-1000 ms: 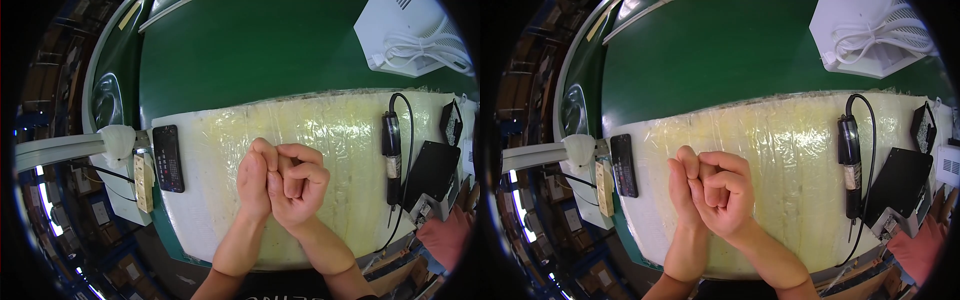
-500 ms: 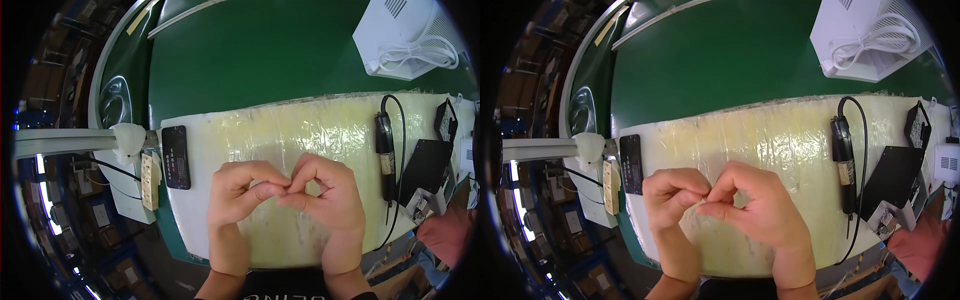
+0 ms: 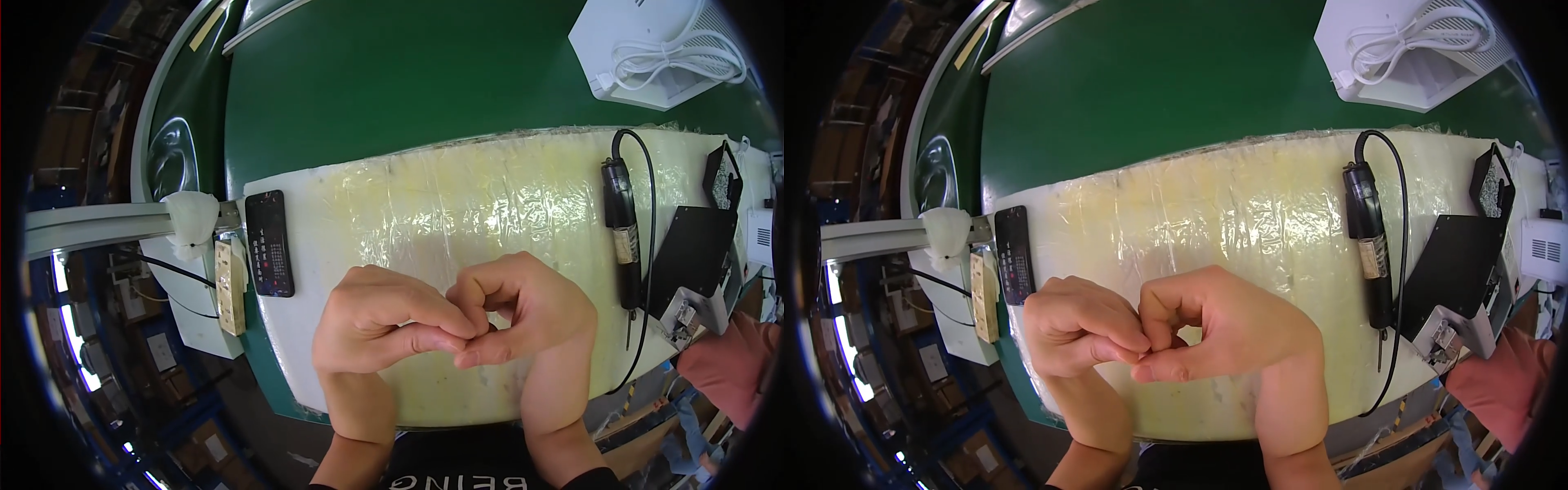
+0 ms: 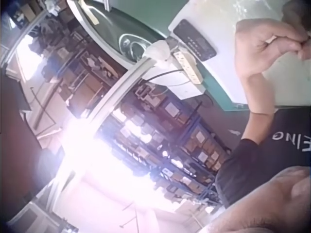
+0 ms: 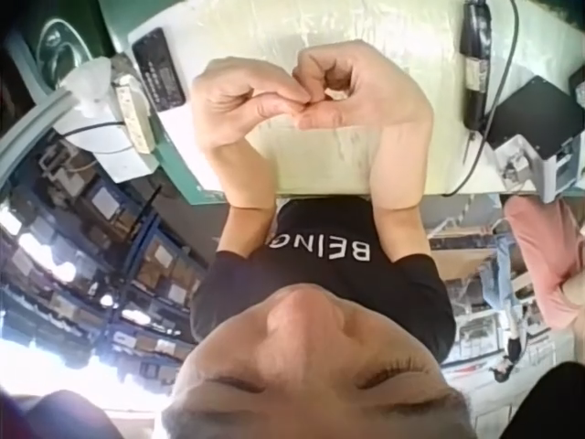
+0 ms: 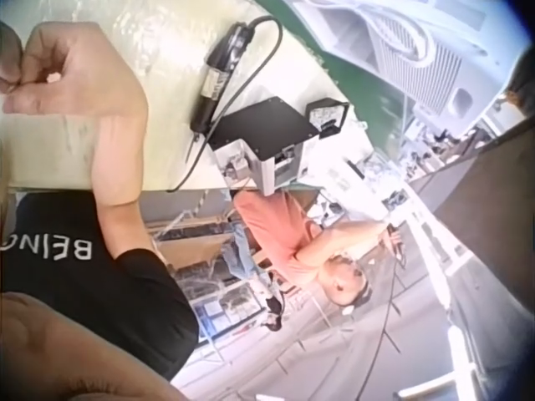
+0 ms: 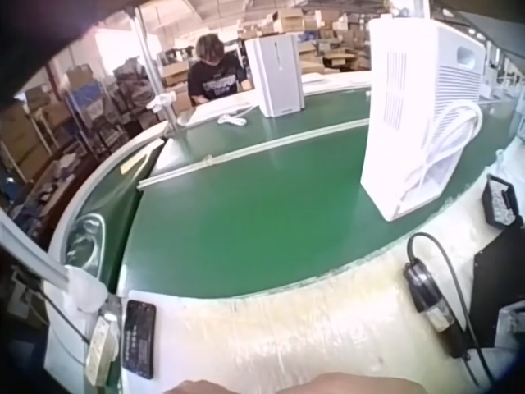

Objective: Assembling plastic housing units for electronic devices on a production line using an electric screwdriver.

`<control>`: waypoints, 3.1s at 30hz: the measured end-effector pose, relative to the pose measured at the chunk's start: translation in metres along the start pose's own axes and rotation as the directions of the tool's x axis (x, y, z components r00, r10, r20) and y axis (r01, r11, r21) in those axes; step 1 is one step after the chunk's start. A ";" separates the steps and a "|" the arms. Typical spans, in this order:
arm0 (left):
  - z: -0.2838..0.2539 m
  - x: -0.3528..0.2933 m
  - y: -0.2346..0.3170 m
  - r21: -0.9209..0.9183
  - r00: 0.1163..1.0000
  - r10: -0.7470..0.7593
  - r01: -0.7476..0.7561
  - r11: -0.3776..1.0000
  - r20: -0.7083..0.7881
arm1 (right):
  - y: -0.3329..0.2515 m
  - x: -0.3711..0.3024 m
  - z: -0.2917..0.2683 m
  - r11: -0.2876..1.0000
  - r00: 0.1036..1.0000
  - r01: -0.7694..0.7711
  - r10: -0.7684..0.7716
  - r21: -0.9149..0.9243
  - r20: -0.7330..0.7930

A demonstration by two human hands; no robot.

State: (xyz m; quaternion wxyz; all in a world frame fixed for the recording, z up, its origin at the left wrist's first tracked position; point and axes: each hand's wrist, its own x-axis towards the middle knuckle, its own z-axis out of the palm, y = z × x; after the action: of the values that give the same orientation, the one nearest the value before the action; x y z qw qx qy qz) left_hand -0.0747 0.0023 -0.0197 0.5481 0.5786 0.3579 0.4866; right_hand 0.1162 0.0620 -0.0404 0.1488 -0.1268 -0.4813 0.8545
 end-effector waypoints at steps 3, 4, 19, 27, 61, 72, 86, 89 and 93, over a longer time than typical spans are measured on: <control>0.000 0.000 0.000 -0.013 1.000 -0.013 0.013 1.000 0.000 | -0.001 0.001 0.000 0.999 1.000 -0.025 0.025 0.020 0.005; 0.000 0.000 -0.001 -0.014 1.000 -0.013 0.013 1.000 0.001 | -0.001 0.000 -0.001 0.998 0.999 -0.049 0.049 0.028 0.011; 0.000 0.000 0.004 -0.031 0.998 -0.052 0.053 0.998 0.023 | 0.007 0.003 -0.008 0.991 0.991 -0.060 0.045 0.122 0.126; 0.000 0.001 0.003 -0.020 0.999 -0.031 0.031 0.999 0.016 | 0.009 0.003 -0.008 0.986 0.992 -0.055 0.036 0.159 0.123; -0.001 0.002 -0.001 0.066 0.997 0.043 -0.047 0.997 0.059 | 0.018 0.006 -0.011 0.966 0.987 -0.059 0.018 0.253 0.161; 0.001 0.001 -0.003 0.022 0.998 0.061 -0.061 0.998 0.019 | 0.018 0.007 -0.010 0.956 0.985 -0.061 0.011 0.288 0.171; 0.000 0.003 0.000 0.035 0.998 0.038 -0.039 0.999 0.040 | 0.019 0.008 -0.011 0.945 0.982 -0.072 0.011 0.320 0.191; 0.000 0.002 0.001 0.058 0.998 0.036 -0.038 0.998 0.043 | 0.019 0.008 -0.011 0.948 0.979 -0.097 0.037 0.302 0.199; 0.000 0.000 0.000 0.081 0.998 0.035 -0.039 0.996 0.052 | 0.019 0.008 -0.011 0.946 0.977 -0.088 0.021 0.311 0.214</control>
State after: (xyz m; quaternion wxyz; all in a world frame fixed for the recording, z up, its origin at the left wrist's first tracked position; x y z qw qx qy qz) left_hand -0.0752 0.0023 -0.0198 0.5236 0.6191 0.3528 0.4670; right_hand 0.1099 0.0643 -0.0627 0.0924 -0.0245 -0.3462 0.9333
